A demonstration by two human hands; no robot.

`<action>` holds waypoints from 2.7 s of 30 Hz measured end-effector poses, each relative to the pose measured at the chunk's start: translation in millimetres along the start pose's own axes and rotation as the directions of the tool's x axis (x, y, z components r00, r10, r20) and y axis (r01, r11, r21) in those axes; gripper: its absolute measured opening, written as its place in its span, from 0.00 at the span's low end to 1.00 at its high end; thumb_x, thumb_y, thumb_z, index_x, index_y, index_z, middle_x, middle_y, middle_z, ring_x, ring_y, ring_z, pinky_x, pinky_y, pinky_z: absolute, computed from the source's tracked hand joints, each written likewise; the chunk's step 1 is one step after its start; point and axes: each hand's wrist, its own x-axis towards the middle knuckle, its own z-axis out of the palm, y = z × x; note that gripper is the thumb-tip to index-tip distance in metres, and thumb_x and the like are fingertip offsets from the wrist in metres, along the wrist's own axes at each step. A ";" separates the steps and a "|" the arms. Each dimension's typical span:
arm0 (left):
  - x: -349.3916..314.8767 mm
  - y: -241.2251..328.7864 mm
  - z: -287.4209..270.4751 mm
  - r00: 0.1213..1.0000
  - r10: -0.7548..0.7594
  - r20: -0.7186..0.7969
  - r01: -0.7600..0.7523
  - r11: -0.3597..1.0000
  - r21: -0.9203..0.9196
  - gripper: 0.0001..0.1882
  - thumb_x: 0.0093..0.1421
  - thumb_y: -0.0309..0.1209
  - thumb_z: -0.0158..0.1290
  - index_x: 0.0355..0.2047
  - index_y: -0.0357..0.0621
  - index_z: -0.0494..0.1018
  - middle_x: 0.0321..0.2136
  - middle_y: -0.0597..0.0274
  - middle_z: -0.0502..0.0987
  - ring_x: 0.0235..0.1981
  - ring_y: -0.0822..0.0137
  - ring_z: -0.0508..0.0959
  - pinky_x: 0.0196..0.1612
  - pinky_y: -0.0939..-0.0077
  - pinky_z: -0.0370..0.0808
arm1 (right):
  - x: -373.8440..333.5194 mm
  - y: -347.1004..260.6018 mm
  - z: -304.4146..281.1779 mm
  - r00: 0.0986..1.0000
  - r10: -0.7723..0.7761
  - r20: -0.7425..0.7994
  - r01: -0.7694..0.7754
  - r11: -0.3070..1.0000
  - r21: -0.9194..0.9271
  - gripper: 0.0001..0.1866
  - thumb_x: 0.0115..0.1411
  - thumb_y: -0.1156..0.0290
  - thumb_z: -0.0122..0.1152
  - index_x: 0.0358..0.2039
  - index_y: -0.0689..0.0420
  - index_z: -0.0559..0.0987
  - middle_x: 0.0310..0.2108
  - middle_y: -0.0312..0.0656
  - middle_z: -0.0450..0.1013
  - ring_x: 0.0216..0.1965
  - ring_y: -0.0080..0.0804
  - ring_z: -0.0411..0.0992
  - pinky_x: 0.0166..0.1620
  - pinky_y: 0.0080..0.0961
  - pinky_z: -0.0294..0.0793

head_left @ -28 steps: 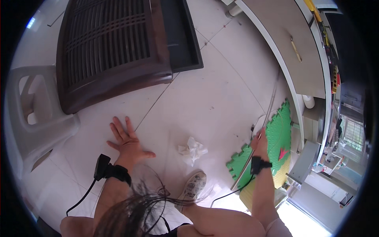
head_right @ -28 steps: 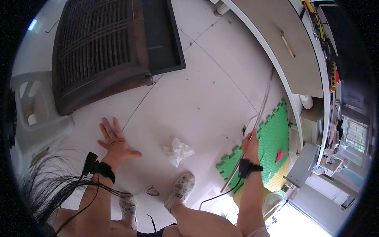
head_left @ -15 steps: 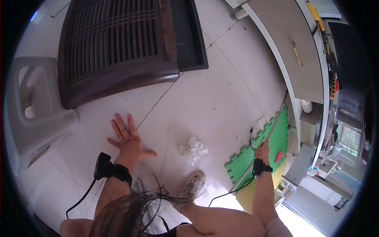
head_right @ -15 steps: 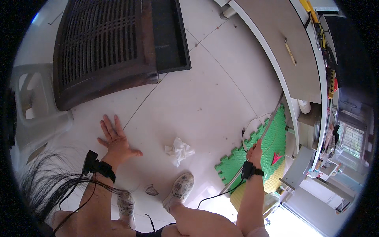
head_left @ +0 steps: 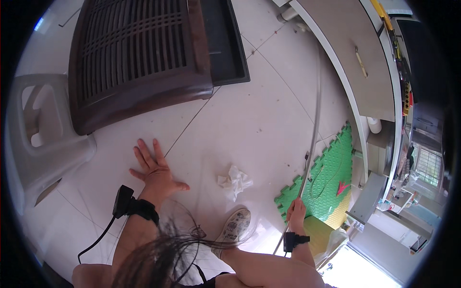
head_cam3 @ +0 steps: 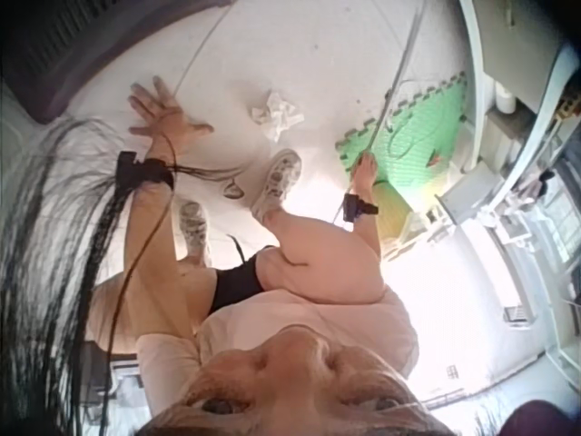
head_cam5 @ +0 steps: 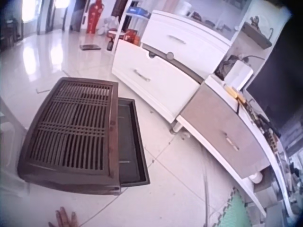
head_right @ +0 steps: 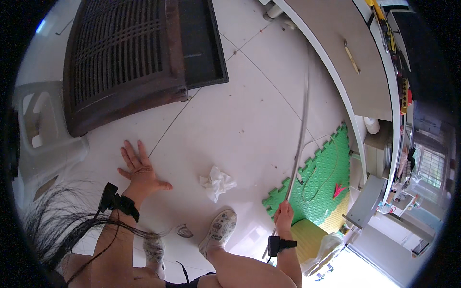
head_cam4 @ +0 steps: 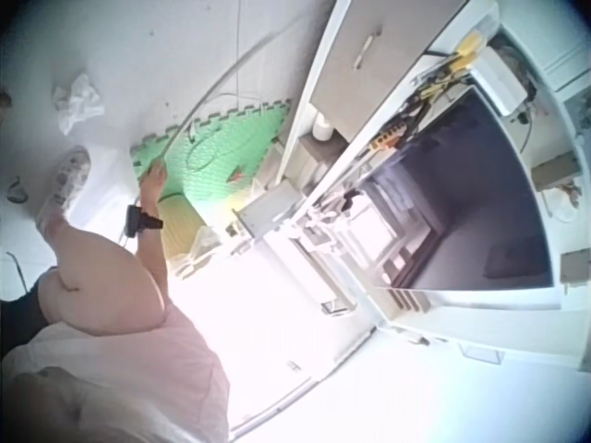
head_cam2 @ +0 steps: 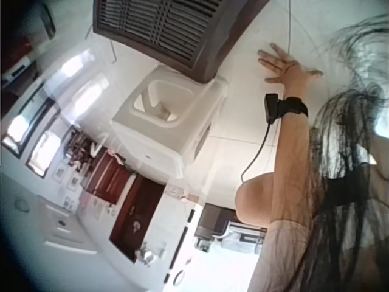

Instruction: The recorder attaches a brush head to a long metal rod using metal clips.

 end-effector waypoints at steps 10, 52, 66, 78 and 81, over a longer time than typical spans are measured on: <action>0.5 0.4 -2.0 1.000 0.008 0.013 -0.008 1.000 -0.006 0.83 0.17 0.49 0.72 0.59 0.46 0.16 0.57 0.40 0.12 0.59 0.41 0.15 0.49 0.23 0.36 | 45.5 -69.7 27.1 0.982 -0.107 0.153 0.136 0.972 -0.191 0.21 0.63 0.53 0.42 0.17 0.50 0.62 0.08 0.27 0.54 0.07 0.15 0.50 0.10 0.16 0.45; -4.4 19.1 -3.8 0.997 -0.074 0.013 0.073 0.995 0.065 0.83 0.20 0.48 0.72 0.56 0.42 0.12 0.56 0.40 0.10 0.59 0.44 0.15 0.53 0.27 0.37 | -44.2 76.2 -76.6 0.480 -0.286 0.829 0.869 0.288 -0.404 0.12 0.58 0.64 0.44 0.25 0.58 0.70 0.22 0.42 0.70 0.25 0.37 0.70 0.28 0.35 0.67; 7.2 2.4 8.2 1.000 -0.023 -0.012 0.023 0.999 0.029 0.85 0.14 0.51 0.71 0.57 0.46 0.14 0.57 0.38 0.12 0.59 0.38 0.16 0.49 0.22 0.34 | 242.7 -304.2 181.0 0.286 -0.934 0.214 0.811 0.117 -0.574 0.19 0.52 0.74 0.49 0.47 0.56 0.71 0.52 0.52 0.62 0.48 0.48 0.66 0.49 0.36 0.67; 7.3 -6.6 10.5 1.000 0.016 -0.019 -0.015 1.000 0.010 0.85 0.16 0.51 0.71 0.56 0.44 0.11 0.55 0.35 0.10 0.57 0.39 0.13 0.49 0.24 0.31 | 200.9 -291.9 139.2 0.748 -0.571 0.340 0.458 0.814 0.358 0.08 0.57 0.67 0.55 0.36 0.55 0.75 0.32 0.30 0.71 0.33 0.18 0.68 0.32 0.19 0.69; 1.3 2.1 4.6 1.000 0.019 -0.016 -0.018 1.000 0.009 0.84 0.18 0.49 0.71 0.55 0.44 0.10 0.55 0.36 0.09 0.57 0.39 0.13 0.49 0.24 0.30 | 215.7 -279.4 124.4 0.889 -0.430 0.159 0.458 0.840 -0.290 0.07 0.57 0.66 0.55 0.35 0.52 0.75 0.30 0.28 0.71 0.33 0.17 0.68 0.33 0.18 0.68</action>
